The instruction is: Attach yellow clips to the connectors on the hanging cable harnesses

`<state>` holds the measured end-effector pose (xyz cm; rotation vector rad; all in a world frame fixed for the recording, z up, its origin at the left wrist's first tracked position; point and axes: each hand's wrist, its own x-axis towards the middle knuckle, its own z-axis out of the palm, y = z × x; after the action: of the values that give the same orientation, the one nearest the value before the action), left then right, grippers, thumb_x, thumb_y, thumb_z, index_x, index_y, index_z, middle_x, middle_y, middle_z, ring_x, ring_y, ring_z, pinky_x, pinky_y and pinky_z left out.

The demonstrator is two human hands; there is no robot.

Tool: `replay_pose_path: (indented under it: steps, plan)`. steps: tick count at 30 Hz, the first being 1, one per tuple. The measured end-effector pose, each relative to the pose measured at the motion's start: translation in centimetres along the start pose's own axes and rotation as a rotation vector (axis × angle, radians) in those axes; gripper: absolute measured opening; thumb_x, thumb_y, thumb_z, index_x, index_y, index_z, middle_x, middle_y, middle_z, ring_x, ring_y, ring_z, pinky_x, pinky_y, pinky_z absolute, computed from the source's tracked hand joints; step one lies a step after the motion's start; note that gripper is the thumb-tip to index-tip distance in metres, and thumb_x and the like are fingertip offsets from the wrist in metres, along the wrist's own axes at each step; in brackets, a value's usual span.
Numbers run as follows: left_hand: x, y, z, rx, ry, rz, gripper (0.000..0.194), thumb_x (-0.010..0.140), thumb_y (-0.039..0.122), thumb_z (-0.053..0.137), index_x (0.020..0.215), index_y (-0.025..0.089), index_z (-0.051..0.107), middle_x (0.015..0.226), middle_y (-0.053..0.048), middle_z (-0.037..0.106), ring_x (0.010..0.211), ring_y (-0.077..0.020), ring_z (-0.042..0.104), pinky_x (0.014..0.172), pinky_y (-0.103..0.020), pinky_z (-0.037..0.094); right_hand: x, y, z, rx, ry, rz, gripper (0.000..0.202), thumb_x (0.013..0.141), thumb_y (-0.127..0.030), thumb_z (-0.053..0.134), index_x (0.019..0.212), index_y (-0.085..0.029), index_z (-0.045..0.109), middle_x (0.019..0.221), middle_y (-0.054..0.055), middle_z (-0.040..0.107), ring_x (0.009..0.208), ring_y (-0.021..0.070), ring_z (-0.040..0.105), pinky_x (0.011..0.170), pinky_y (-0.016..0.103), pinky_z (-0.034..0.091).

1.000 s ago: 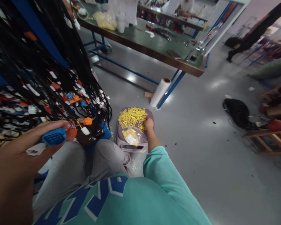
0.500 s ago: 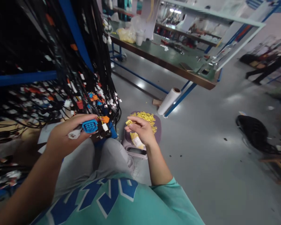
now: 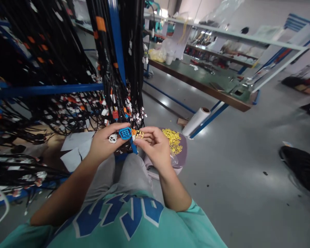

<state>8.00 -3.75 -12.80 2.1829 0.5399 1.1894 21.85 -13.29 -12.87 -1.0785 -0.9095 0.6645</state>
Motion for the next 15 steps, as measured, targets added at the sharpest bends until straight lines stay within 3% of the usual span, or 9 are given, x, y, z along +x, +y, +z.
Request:
replay_pose_path:
  steps: [5,15]
  plan:
    - [-0.1,0.2,0.4,-0.011,0.032,-0.049,0.029,0.073,0.017,0.064,0.102,0.021,0.069,0.103,-0.003,0.072,0.094,-0.0176,0.067,0.086,-0.029,0.054,-0.3,-0.3,2.1,-0.147,0.121,-0.184,0.025,0.062,-0.030,0.077,0.080,-0.026,0.061,0.062,-0.007,0.053,0.050,0.0076,0.043,0.049,0.023,0.039]
    - [-0.3,0.6,1.6,0.092,0.168,0.069,0.031,0.076,0.009,0.053,0.102,0.016,0.068,0.103,-0.004,0.072,0.095,-0.0159,0.067,0.086,-0.028,0.054,-0.2,1.7,4.6,-0.303,0.285,-0.416,0.015,0.073,-0.027,0.067,0.082,-0.022,0.056,0.064,-0.007,0.044,0.058,0.0082,0.042,0.055,0.023,0.036]
